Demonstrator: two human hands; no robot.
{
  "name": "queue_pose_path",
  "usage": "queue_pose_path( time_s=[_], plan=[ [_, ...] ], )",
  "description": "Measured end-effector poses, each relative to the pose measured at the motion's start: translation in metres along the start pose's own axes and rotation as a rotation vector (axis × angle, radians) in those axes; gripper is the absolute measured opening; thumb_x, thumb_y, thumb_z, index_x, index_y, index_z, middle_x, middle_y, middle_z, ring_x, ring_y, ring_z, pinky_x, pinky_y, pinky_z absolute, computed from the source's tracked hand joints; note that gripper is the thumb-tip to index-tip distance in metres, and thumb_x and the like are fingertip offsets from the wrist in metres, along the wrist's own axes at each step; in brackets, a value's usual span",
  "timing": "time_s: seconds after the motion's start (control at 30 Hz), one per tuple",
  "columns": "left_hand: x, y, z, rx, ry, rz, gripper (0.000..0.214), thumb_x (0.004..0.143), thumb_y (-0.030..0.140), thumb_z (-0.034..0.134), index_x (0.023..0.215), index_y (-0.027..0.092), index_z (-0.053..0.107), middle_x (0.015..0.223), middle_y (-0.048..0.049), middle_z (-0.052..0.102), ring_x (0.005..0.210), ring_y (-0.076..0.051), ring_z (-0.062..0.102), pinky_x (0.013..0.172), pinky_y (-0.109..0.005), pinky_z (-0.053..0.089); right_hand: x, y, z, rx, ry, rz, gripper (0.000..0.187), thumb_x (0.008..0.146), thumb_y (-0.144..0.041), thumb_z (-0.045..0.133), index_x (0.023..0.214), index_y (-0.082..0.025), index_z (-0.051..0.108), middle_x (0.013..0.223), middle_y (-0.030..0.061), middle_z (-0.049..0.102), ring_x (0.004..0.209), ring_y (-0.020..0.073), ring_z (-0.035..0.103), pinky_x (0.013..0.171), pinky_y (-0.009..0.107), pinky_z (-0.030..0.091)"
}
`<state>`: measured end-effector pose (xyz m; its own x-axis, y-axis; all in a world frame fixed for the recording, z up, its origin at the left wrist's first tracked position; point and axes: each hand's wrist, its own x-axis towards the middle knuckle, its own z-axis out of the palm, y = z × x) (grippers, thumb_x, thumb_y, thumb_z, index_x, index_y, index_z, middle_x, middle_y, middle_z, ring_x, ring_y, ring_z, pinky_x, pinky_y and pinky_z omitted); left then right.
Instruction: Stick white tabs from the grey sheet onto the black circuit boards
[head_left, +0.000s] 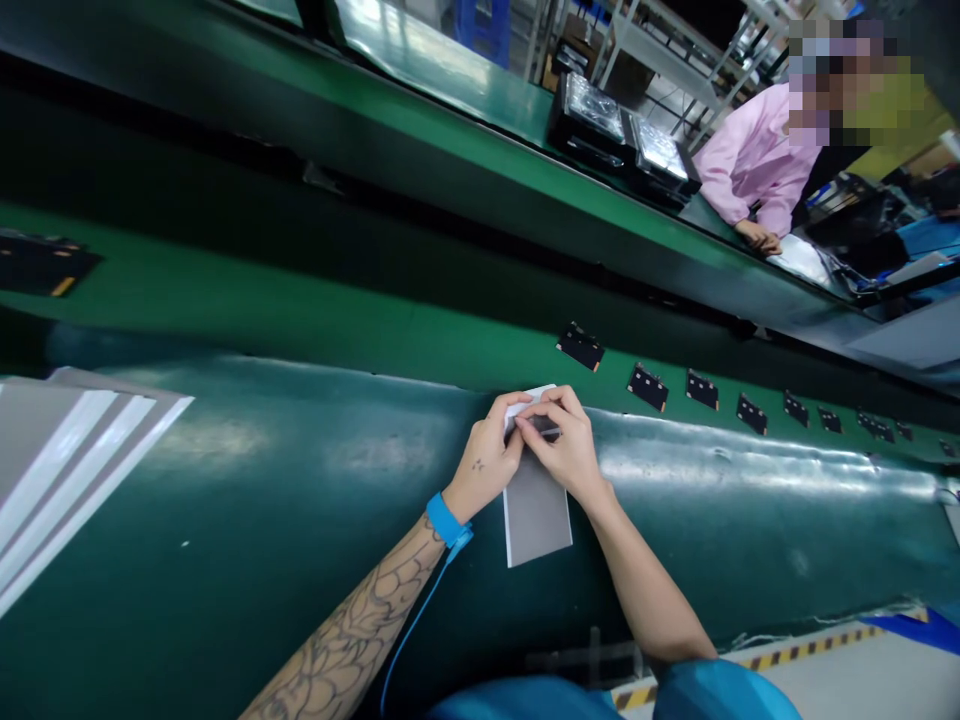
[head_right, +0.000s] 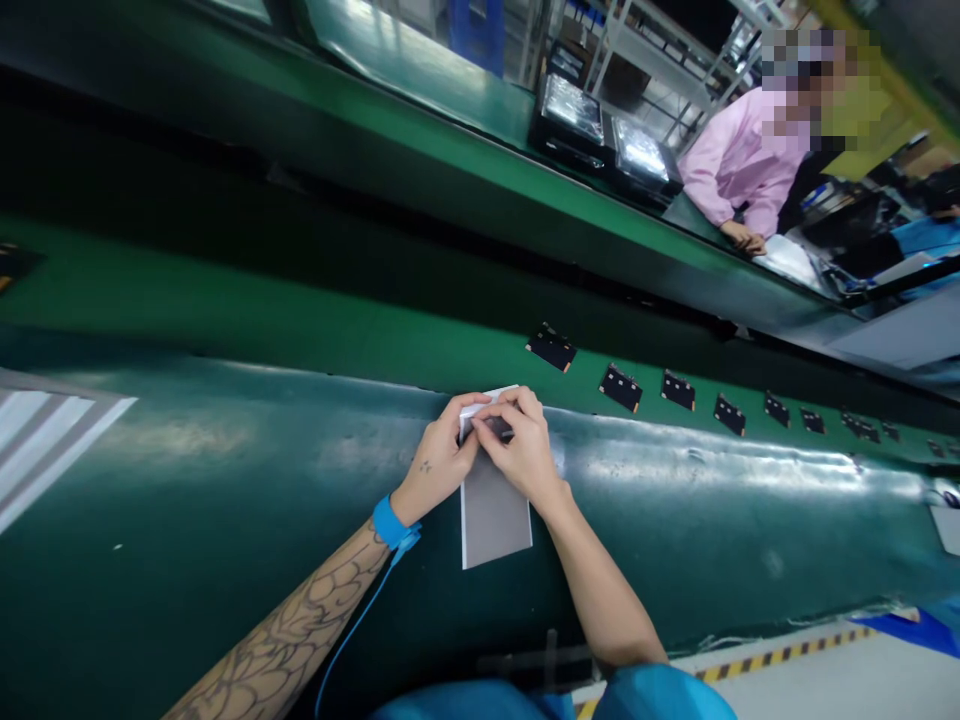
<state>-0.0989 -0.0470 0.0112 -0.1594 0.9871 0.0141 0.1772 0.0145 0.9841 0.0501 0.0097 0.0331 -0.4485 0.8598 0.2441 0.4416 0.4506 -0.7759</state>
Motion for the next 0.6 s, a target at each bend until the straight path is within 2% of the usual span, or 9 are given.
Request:
queue_pose_path(
  time_s=[0.13,0.23,0.3,0.37,0.43,0.5,0.6],
  plan=[
    [0.0,-0.001,-0.001,0.017,0.001,0.007,0.031,0.106,0.024,0.052,0.134,0.019,0.062,0.105,-0.0074,0.078,0.072,-0.018,0.068,0.074,-0.03,0.055,-0.004,-0.006,0.0,-0.012,-0.053,0.019,0.007,0.101,-0.029,0.07,0.105,-0.028,0.075,0.113,0.0064,0.062,0.111,0.0249,0.063,0.1,0.046,0.052],
    [0.0,-0.001,-0.002,0.024,0.02,-0.003,0.029,0.106,0.029,0.056,0.132,0.019,0.062,0.101,-0.0058,0.077,0.071,-0.018,0.067,0.068,-0.028,0.05,0.002,0.004,-0.013,0.029,-0.029,0.058,0.011,0.103,-0.035,0.066,0.106,-0.027,0.073,0.114,0.0065,0.061,0.112,0.0237,0.062,0.101,0.043,0.052],
    [0.0,0.0,-0.002,0.046,0.028,-0.021,0.028,0.105,0.032,0.059,0.13,0.02,0.062,0.09,-0.0025,0.074,0.064,-0.017,0.061,0.062,-0.027,0.045,0.015,0.028,-0.031,0.049,0.089,0.137,0.018,0.104,-0.042,0.064,0.104,-0.026,0.073,0.114,0.0068,0.06,0.112,0.0233,0.062,0.1,0.041,0.052],
    [0.0,0.001,-0.002,0.065,0.03,-0.03,0.028,0.105,0.033,0.06,0.129,0.02,0.062,0.083,0.0002,0.07,0.057,-0.015,0.054,0.058,-0.027,0.039,0.035,0.063,-0.055,0.024,0.26,0.253,0.028,0.102,-0.05,0.063,0.101,-0.024,0.074,0.119,0.0084,0.058,0.115,0.0243,0.06,0.099,0.041,0.052],
    [-0.001,0.002,-0.002,0.069,0.033,-0.022,0.026,0.104,0.032,0.06,0.128,0.021,0.062,0.082,0.0008,0.068,0.055,-0.014,0.052,0.057,-0.027,0.037,0.056,0.1,-0.077,-0.051,0.376,0.37,0.035,0.097,-0.056,0.066,0.099,-0.022,0.074,0.124,0.0109,0.056,0.12,0.0271,0.058,0.108,0.044,0.049],
    [-0.001,0.001,-0.002,0.07,0.041,-0.017,0.025,0.104,0.032,0.06,0.126,0.021,0.062,0.082,0.0011,0.067,0.056,-0.014,0.052,0.058,-0.027,0.036,0.073,0.13,-0.091,-0.138,0.384,0.418,0.038,0.092,-0.057,0.07,0.096,-0.021,0.075,0.125,0.0131,0.058,0.125,0.0294,0.055,0.118,0.048,0.042],
    [0.0,0.001,-0.002,0.073,0.034,-0.027,0.025,0.104,0.033,0.059,0.126,0.021,0.061,0.076,0.0032,0.062,0.055,-0.015,0.051,0.057,-0.027,0.035,0.084,0.153,-0.097,-0.238,0.343,0.435,0.037,0.091,-0.055,0.07,0.095,-0.019,0.077,0.128,0.0155,0.059,0.126,0.0315,0.054,0.121,0.05,0.038]
  ],
)
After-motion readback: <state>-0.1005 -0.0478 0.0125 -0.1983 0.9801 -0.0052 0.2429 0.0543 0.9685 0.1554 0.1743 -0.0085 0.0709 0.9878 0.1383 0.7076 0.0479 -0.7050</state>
